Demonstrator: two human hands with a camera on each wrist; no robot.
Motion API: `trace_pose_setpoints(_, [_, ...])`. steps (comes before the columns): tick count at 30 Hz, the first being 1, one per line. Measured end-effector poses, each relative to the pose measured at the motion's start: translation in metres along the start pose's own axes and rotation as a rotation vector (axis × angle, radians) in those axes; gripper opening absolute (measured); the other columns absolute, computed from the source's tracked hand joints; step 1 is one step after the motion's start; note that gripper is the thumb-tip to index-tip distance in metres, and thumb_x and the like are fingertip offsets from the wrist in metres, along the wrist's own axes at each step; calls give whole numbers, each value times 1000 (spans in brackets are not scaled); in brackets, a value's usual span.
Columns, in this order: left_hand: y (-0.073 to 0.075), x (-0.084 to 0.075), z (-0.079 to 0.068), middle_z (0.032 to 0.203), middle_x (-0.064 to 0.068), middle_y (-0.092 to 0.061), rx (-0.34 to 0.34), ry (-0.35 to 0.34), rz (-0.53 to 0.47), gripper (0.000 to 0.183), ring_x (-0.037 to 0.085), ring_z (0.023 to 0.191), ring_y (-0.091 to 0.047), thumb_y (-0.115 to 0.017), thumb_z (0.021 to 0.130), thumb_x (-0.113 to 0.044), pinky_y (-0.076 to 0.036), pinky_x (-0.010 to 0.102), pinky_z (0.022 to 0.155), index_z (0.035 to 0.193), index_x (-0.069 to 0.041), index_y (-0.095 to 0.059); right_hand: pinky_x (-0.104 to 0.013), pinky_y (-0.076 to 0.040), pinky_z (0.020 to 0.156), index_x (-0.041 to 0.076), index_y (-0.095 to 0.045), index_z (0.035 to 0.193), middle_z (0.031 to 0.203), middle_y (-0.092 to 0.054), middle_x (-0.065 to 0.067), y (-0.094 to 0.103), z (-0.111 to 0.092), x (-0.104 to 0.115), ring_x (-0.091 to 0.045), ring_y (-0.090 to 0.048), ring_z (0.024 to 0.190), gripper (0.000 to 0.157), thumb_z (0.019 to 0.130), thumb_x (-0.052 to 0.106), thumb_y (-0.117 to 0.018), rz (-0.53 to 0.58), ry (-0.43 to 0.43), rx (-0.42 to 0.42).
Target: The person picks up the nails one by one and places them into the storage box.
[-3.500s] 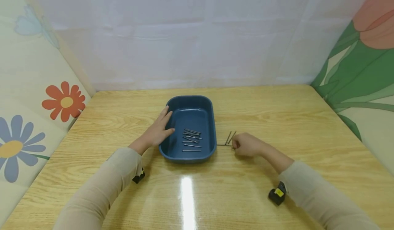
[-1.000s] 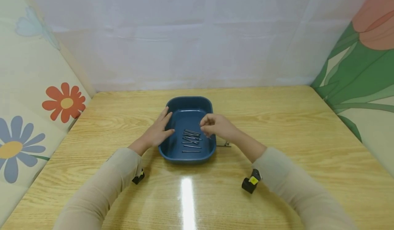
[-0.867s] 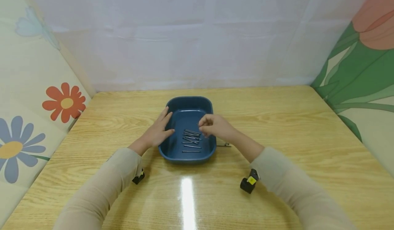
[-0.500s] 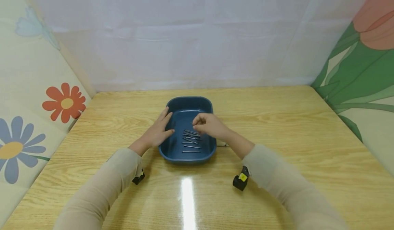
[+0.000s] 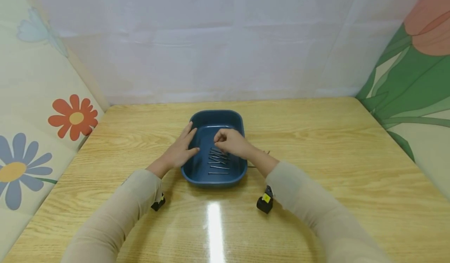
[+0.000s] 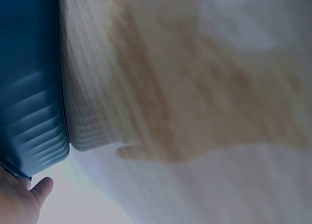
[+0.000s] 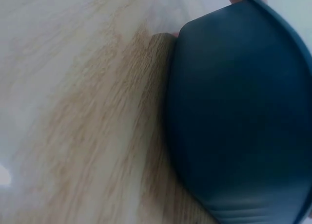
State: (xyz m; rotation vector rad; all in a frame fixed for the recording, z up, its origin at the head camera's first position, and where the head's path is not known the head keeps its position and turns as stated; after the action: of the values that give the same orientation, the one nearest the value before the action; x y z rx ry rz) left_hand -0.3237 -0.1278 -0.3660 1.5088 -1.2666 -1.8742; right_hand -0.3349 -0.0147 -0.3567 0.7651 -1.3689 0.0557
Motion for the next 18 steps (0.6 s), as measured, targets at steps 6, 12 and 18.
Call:
trace_pose_setpoints(6, [-1, 1, 1, 143, 7, 9, 4, 0, 4, 64, 25, 129, 2, -45, 88, -23, -12, 45, 100, 138, -1, -11, -34, -47, 55, -1, -55, 86, 74, -54, -10, -2, 8, -4, -21, -52, 58, 6, 81, 2, -55, -25, -11, -6])
trace_pose_setpoints(12, [-1, 0, 1, 143, 6, 9, 6, -4, -14, 64, 25, 129, 2, -46, 88, -23, -12, 46, 100, 138, -1, -11, -26, -45, 52, -1, -56, 82, 72, -55, -7, -2, 14, -3, -16, -52, 57, 4, 79, 1, -56, -107, 10, -16])
trace_pose_setpoints(18, [-1, 0, 0, 143, 7, 9, 9, -8, -14, 64, 25, 129, 2, -45, 88, -23, -13, 46, 99, 138, -1, -11, -22, -43, 57, 2, -58, 81, 73, -58, -5, -4, 21, 0, -13, -52, 64, 5, 76, 2, -57, -280, 46, -10])
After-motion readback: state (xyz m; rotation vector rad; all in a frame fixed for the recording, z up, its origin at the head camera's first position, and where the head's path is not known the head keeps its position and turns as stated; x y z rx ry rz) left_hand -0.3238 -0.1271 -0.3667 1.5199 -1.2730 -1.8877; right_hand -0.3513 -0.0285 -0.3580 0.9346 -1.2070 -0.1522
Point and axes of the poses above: each hand's wrist, its own z-axis towards the middle knuckle, its own y-axis out of the back of the hand, x = y × z, the point moved 10 cm from there along z, towards the middle knuckle
